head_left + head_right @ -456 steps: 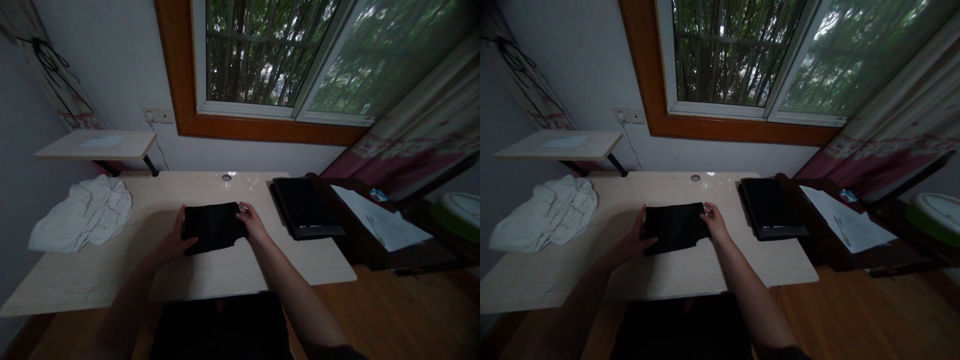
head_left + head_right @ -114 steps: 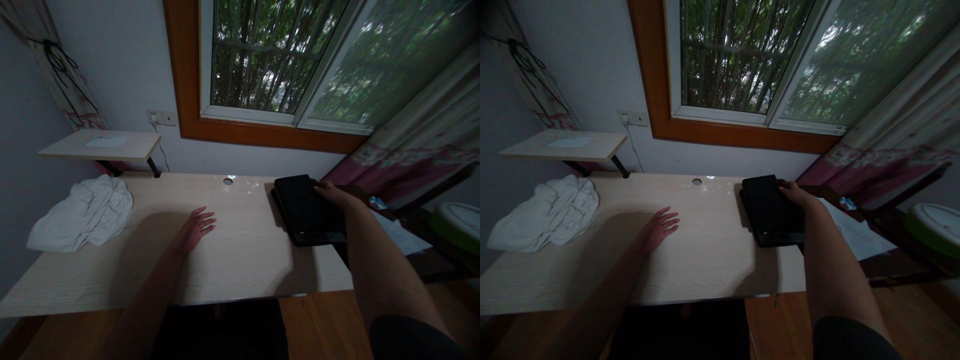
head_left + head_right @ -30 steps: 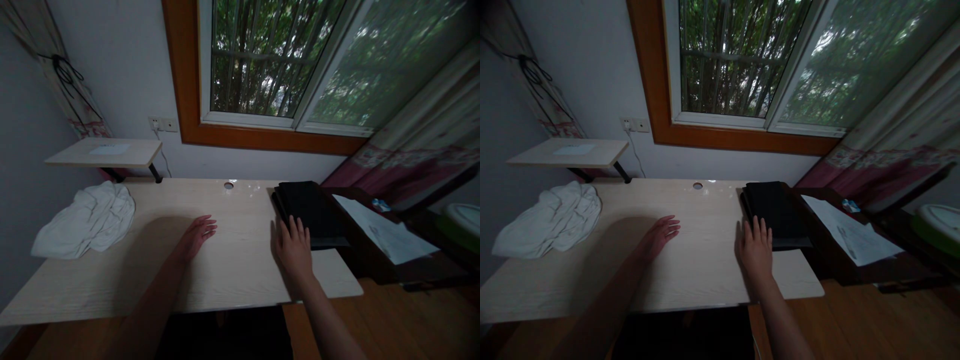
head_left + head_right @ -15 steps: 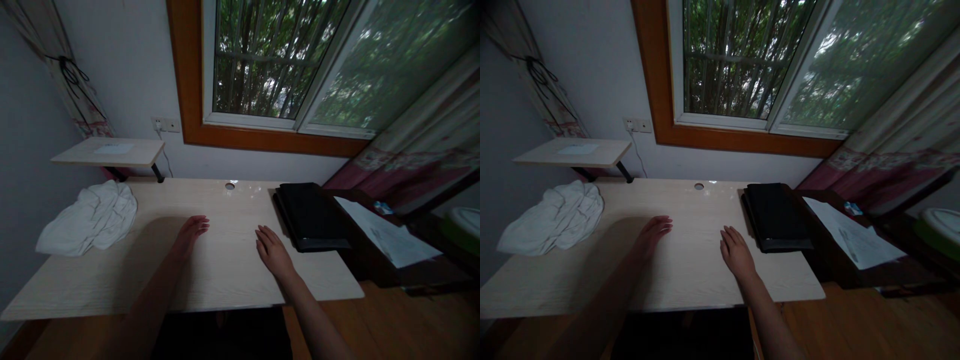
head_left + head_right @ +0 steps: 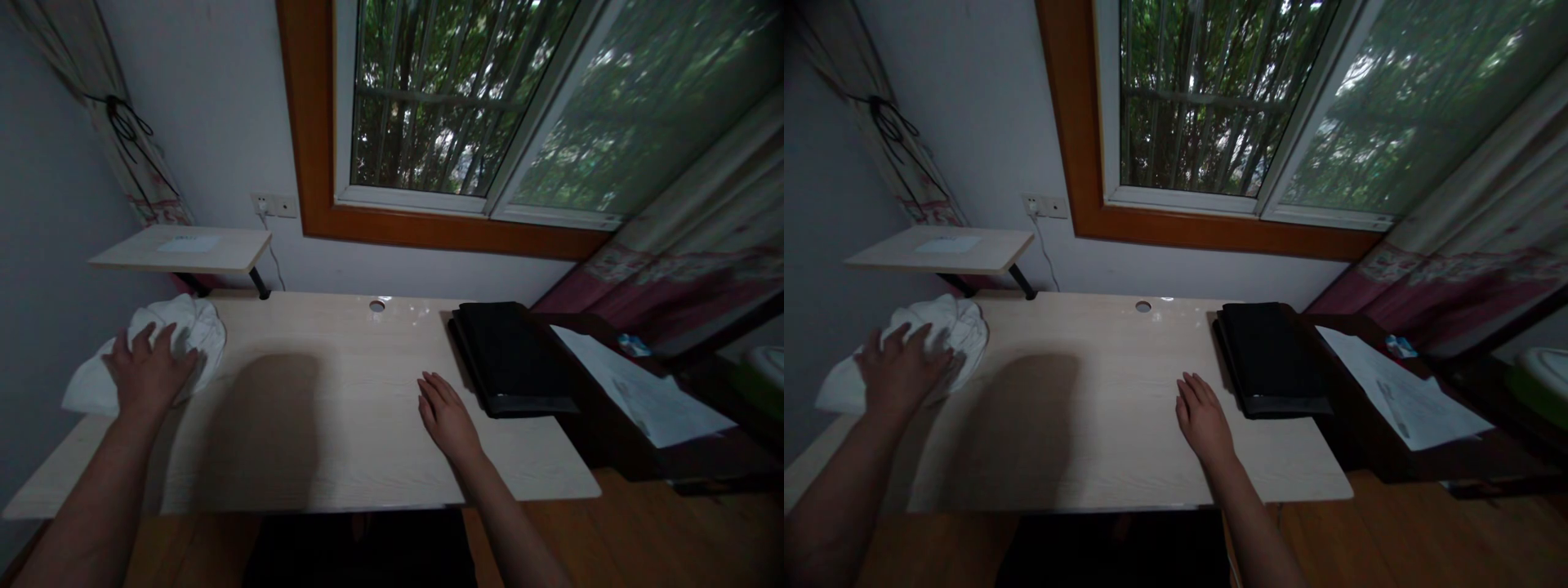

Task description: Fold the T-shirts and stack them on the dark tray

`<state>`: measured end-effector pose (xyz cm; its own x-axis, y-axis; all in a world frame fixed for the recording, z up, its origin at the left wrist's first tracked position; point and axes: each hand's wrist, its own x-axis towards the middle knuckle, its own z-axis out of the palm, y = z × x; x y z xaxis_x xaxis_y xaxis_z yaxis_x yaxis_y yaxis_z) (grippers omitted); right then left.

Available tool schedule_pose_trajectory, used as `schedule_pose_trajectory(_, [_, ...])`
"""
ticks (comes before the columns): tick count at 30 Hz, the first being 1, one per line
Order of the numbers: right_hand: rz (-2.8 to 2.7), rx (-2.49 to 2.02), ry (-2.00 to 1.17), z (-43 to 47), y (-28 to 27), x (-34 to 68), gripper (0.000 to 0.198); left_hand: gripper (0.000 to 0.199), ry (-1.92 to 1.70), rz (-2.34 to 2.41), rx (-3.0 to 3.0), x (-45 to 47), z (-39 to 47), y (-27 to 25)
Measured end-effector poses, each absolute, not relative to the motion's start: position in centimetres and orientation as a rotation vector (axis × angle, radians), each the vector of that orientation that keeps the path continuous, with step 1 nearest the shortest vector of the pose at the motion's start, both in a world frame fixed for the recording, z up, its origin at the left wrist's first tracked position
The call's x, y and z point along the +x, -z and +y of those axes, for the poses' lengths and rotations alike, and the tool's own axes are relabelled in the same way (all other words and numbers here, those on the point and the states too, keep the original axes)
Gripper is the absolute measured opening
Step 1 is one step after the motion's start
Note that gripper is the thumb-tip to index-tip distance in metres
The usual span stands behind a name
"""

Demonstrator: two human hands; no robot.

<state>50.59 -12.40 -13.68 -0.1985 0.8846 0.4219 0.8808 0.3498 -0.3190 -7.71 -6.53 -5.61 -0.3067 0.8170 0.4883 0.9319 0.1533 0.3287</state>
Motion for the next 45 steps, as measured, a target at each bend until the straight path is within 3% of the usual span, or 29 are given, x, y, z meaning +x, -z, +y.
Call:
schedule_pose_trajectory(4, [-2.078, -1.534, -0.002, -12.4, 13.8, 50.6, 0.040, 0.092, 0.440, -2.551, -1.511, -10.4, -6.8, 6.9])
schedule_pose_trajectory(14, [-2.087, -1.551, 0.036, -12.5, 13.6, 50.5, 0.039, 0.071, 0.182, -2.378, -1.360, -8.6, -7.2, 8.2])
schedule_pose_trajectory(19, [-2.091, -1.555, 0.044, -12.5, 13.6, 50.4, 0.039, 0.073, 0.378, -2.560, -1.292, -9.5, -6.0, 7.7])
schedule_pose_trajectory(26, [-2.072, -1.535, 0.034, -12.3, 13.7, 50.4, 0.038, 0.069, 1.034, -2.478, -1.201, -5.7, -5.1, 5.3])
schedule_pose_trajectory(31, [-2.067, -1.527, 0.032, -12.4, 13.6, 50.4, 0.038, 0.052, 1.403, -2.415, -1.411, 1.9, -5.0, 3.5])
schedule_pose_trajectory(36, [-2.083, -1.553, 0.037, -12.4, 13.6, 50.4, 0.038, 0.037, 1.672, -2.104, -2.096, 9.7, -6.1, 4.7])
schedule_pose_trajectory(42, [-2.096, -1.553, 0.051, -12.4, 13.7, 50.5, 0.039, 0.034, 1.417, -1.609, -3.137, 15.2, -7.8, 6.6])
schedule_pose_trajectory(45, [-2.095, -1.558, 0.047, -12.4, 13.6, 50.4, 0.040, 0.033, 1.361, -1.436, -3.302, 15.5, -8.0, 7.0])
